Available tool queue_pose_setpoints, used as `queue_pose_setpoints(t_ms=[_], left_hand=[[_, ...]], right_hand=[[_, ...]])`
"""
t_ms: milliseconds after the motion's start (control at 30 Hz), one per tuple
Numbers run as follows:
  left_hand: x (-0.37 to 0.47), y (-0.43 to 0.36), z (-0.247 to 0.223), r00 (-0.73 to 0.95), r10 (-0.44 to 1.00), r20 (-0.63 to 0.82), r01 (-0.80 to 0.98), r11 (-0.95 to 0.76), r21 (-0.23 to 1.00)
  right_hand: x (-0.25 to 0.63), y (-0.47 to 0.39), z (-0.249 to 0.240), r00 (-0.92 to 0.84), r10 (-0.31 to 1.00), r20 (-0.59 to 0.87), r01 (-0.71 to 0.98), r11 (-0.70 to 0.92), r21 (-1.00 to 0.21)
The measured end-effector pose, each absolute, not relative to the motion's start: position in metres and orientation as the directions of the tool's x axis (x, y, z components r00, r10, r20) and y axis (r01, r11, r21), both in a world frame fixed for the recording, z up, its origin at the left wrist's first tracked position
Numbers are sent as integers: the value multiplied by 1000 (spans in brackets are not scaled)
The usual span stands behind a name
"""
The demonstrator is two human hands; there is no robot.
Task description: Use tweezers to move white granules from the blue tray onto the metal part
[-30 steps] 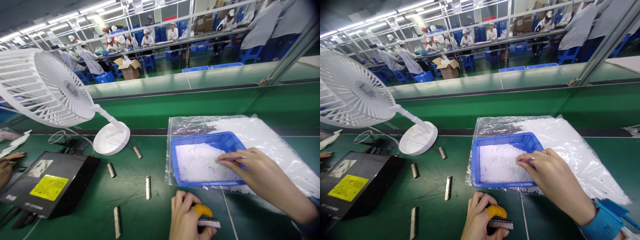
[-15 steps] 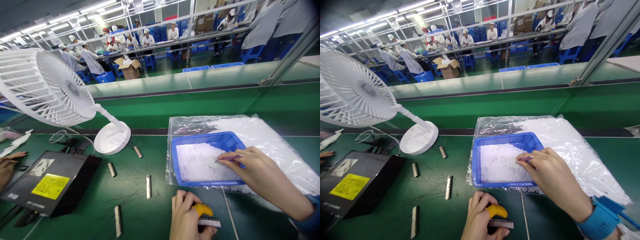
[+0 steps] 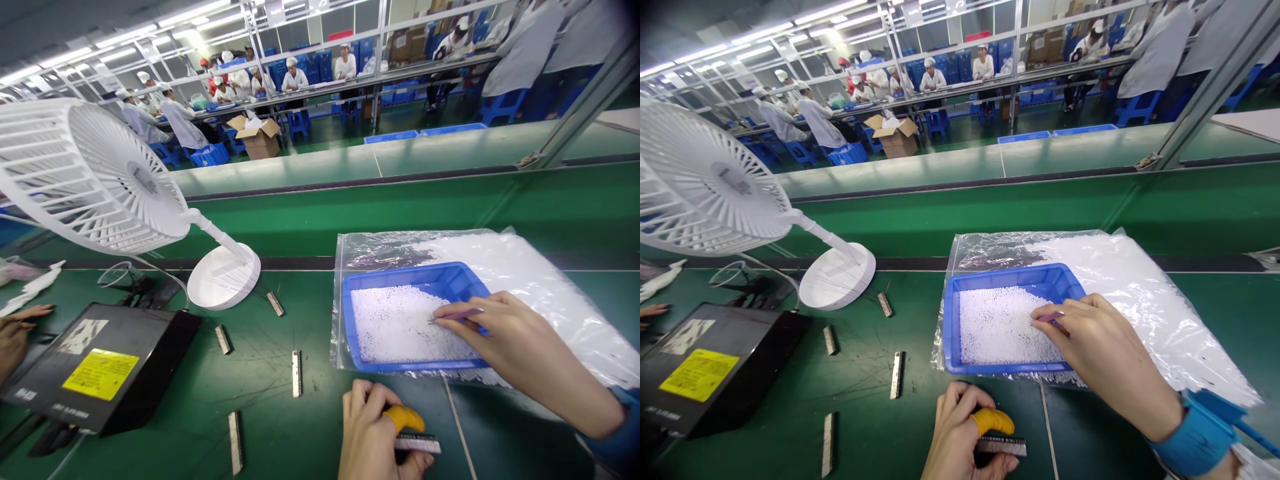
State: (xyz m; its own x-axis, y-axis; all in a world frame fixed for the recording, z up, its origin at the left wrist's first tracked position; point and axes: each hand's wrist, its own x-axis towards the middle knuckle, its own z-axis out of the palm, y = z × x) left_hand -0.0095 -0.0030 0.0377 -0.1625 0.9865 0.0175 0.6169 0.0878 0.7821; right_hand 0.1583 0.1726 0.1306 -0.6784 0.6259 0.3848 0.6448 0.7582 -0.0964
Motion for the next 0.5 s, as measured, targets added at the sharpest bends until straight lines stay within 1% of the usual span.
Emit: queue_pose_setpoints(t_ms=[233,400,500], left_hand=[[-11,-3,39,-152,988,8,618,89,781],[-10,-4,41,-171,985,-1,580,102,808],[-5,-5,42,-203,979,-24,569,139,810]], right_hand=[[156,172,133,-681,626,381,636,763,-118],[158,169,147,-679,572,460,577,803,-148],[167,153,153,-645,591,485,582,791,-191]])
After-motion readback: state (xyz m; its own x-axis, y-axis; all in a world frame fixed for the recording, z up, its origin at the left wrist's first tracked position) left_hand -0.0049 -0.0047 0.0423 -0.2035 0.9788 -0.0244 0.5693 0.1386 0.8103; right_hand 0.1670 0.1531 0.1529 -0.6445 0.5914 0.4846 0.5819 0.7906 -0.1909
